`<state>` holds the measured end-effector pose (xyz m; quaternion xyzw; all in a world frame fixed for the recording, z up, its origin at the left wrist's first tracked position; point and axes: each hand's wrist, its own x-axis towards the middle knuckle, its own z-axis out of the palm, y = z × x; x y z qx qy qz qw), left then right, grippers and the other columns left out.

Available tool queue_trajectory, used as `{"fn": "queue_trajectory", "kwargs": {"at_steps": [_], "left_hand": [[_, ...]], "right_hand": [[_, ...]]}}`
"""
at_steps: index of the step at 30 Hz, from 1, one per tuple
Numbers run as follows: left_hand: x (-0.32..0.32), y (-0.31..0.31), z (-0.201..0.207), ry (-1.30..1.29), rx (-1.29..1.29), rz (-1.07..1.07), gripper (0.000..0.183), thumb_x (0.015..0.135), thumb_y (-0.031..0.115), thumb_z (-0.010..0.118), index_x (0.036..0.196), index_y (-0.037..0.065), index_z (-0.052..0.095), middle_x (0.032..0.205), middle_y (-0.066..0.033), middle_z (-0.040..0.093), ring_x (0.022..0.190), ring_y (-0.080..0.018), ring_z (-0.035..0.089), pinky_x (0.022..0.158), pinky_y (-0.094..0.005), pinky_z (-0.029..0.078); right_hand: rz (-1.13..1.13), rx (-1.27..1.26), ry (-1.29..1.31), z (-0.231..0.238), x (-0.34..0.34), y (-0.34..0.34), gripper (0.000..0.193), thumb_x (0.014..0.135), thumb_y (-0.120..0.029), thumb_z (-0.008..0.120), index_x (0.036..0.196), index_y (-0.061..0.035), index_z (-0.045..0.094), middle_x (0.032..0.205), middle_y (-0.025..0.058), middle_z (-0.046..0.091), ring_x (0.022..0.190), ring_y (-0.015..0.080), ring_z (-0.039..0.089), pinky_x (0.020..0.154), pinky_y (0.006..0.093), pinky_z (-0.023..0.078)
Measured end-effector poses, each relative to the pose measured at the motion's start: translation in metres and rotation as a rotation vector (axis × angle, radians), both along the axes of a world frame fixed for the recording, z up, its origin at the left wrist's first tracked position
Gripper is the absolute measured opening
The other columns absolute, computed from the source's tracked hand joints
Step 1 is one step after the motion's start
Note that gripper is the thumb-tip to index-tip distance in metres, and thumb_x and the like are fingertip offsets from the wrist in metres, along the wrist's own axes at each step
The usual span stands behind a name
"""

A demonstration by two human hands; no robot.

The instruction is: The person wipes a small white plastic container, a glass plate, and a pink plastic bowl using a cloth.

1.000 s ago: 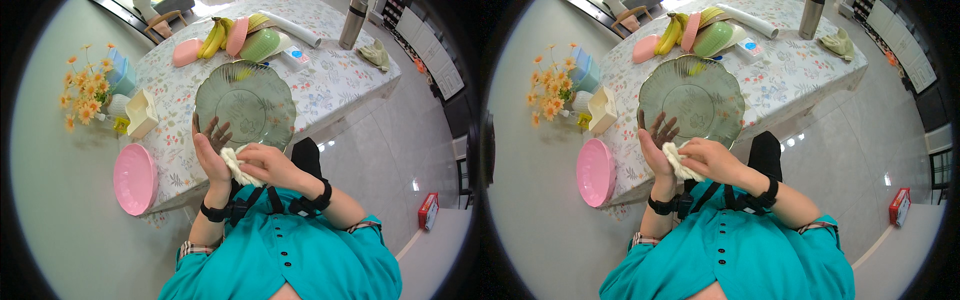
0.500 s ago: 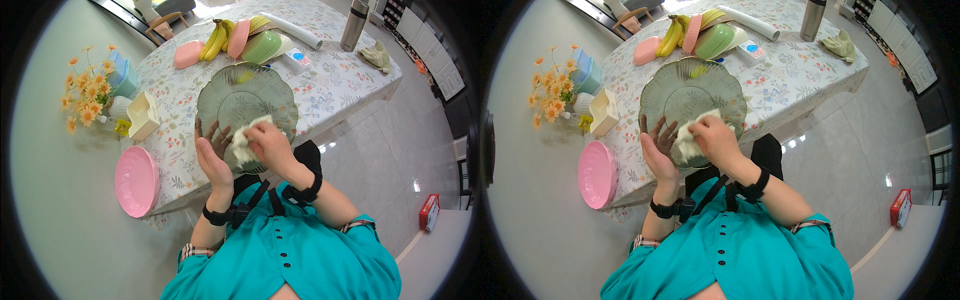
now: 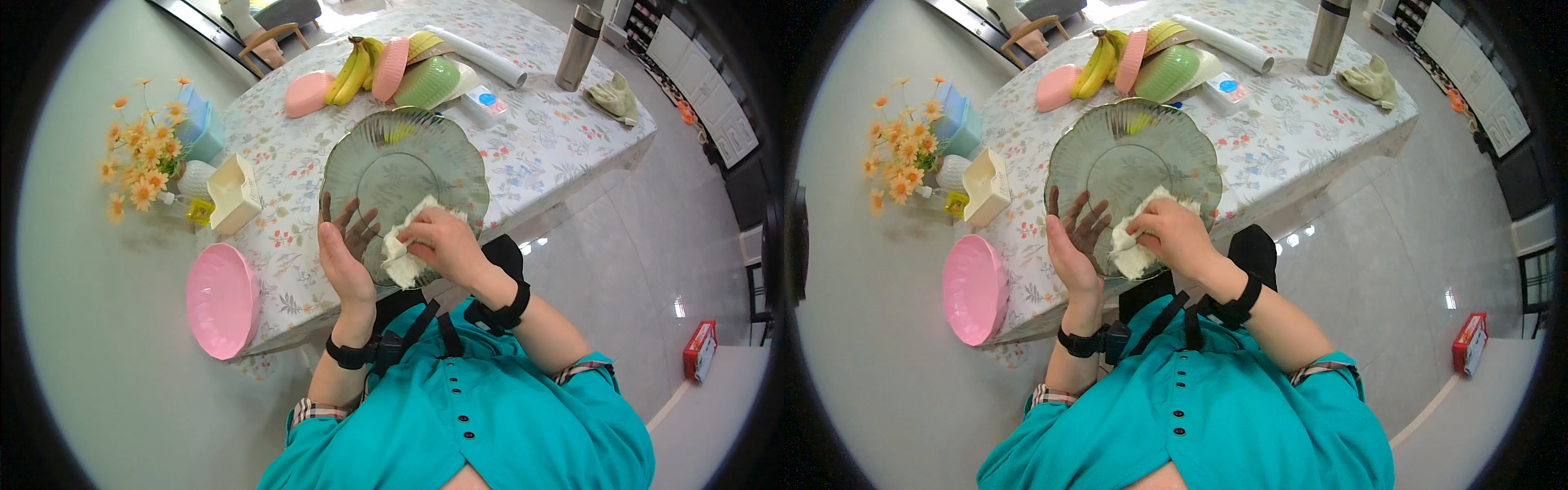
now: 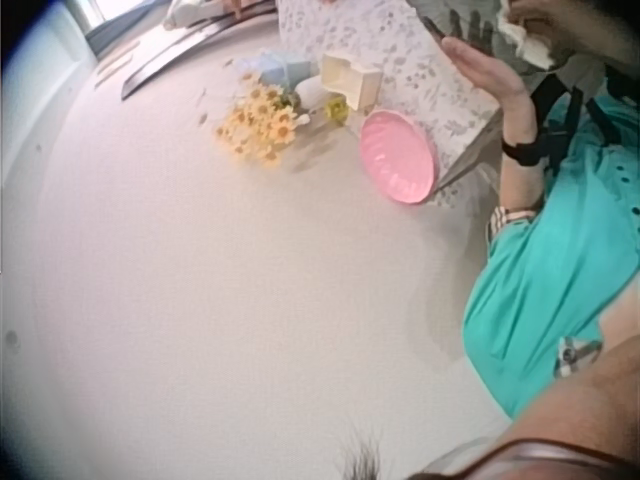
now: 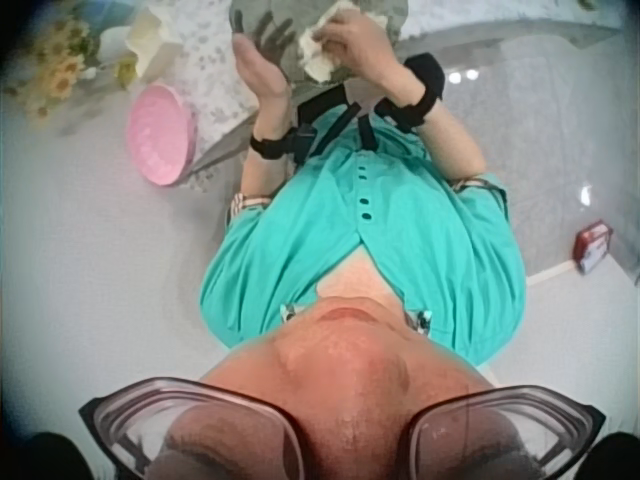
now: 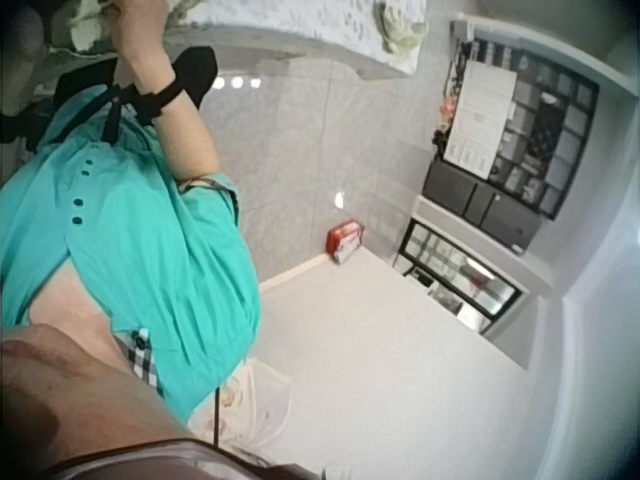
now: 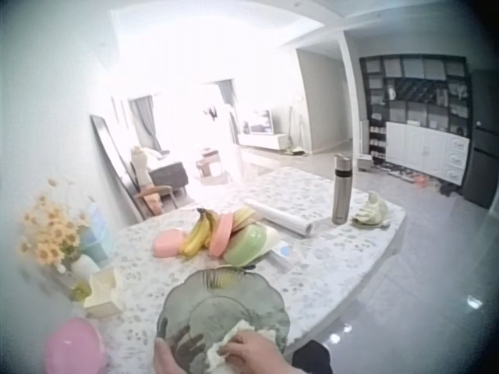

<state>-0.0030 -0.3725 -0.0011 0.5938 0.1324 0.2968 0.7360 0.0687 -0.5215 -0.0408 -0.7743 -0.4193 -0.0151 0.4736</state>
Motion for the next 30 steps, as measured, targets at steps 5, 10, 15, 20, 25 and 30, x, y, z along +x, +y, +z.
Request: {"fn": "queue_trajectory", "kwargs": {"at_steps": [5, 10, 15, 20, 25, 30], "left_hand": [[-0.002, 0.003, 0.001, 0.035, -0.006, 0.015, 0.06, 0.105, 0.047, 0.029, 0.152, 0.009, 0.027, 0.13, -0.0241, 0.053, 0.107, -0.0329, 0.065, 0.088, -0.0413, 0.054], [0.005, 0.011, -0.002, 0.064, -0.043, 0.031, 0.06, 0.105, 0.047, 0.029, 0.152, 0.009, 0.029, 0.126, -0.0237, 0.056, 0.104, -0.0325, 0.066, 0.087, -0.0409, 0.054], [0.013, 0.015, 0.004, 0.067, -0.095, -0.023, 0.059, 0.105, 0.048, 0.03, 0.151, 0.01, 0.032, 0.125, -0.0234, 0.057, 0.103, -0.0319, 0.067, 0.086, -0.0395, 0.054], [0.016, 0.013, 0.007, 0.071, -0.067, -0.042, 0.059, 0.105, 0.048, 0.032, 0.15, 0.01, 0.032, 0.124, -0.023, 0.058, 0.102, -0.0317, 0.067, 0.085, -0.0393, 0.054], [0.022, 0.018, 0.003, 0.042, -0.128, -0.104, 0.054, 0.105, 0.042, 0.037, 0.149, 0.009, 0.035, 0.125, -0.0211, 0.058, 0.109, -0.0309, 0.063, 0.091, -0.04, 0.052], [0.016, 0.008, -0.035, -0.058, -0.266, -0.139, 0.049, 0.102, 0.024, 0.048, 0.148, 0.011, 0.034, 0.136, -0.0167, 0.051, 0.127, -0.0301, 0.05, 0.108, -0.043, 0.04]], "right_hand": [[-0.326, 0.107, -0.209, -0.001, 0.019, 0.014, 0.024, 0.072, -0.003, 0.071, 0.095, -0.0113, 0.069, 0.091, 0.0083, 0.062, 0.092, 0.031, 0.059, 0.079, 0.0415, 0.05], [-0.007, -0.15, -0.191, -0.001, 0.004, -0.016, 0.017, 0.08, -0.013, 0.067, 0.097, -0.0091, 0.068, 0.091, 0.0096, 0.062, 0.09, 0.032, 0.06, 0.077, 0.0424, 0.049], [0.21, -0.243, -0.085, 0.024, 0.006, -0.053, 0.016, 0.081, -0.013, 0.067, 0.096, -0.0086, 0.068, 0.089, 0.0087, 0.061, 0.09, 0.0299, 0.06, 0.077, 0.042, 0.049], [0.143, -0.185, -0.085, 0.013, 0.011, -0.037, 0.016, 0.078, -0.011, 0.069, 0.094, -0.0095, 0.069, 0.09, 0.008, 0.063, 0.092, 0.0304, 0.06, 0.077, 0.042, 0.05], [-0.209, -0.084, -0.146, -0.002, 0.017, -0.007, 0.017, 0.077, -0.009, 0.069, 0.094, -0.0114, 0.067, 0.09, 0.0086, 0.063, 0.094, 0.0316, 0.06, 0.076, 0.0426, 0.051], [-0.367, -0.034, -0.163, 0.001, 0.007, 0.004, 0.014, 0.079, -0.01, 0.067, 0.093, -0.0115, 0.067, 0.09, 0.0086, 0.062, 0.091, 0.032, 0.061, 0.074, 0.0439, 0.051]]}}
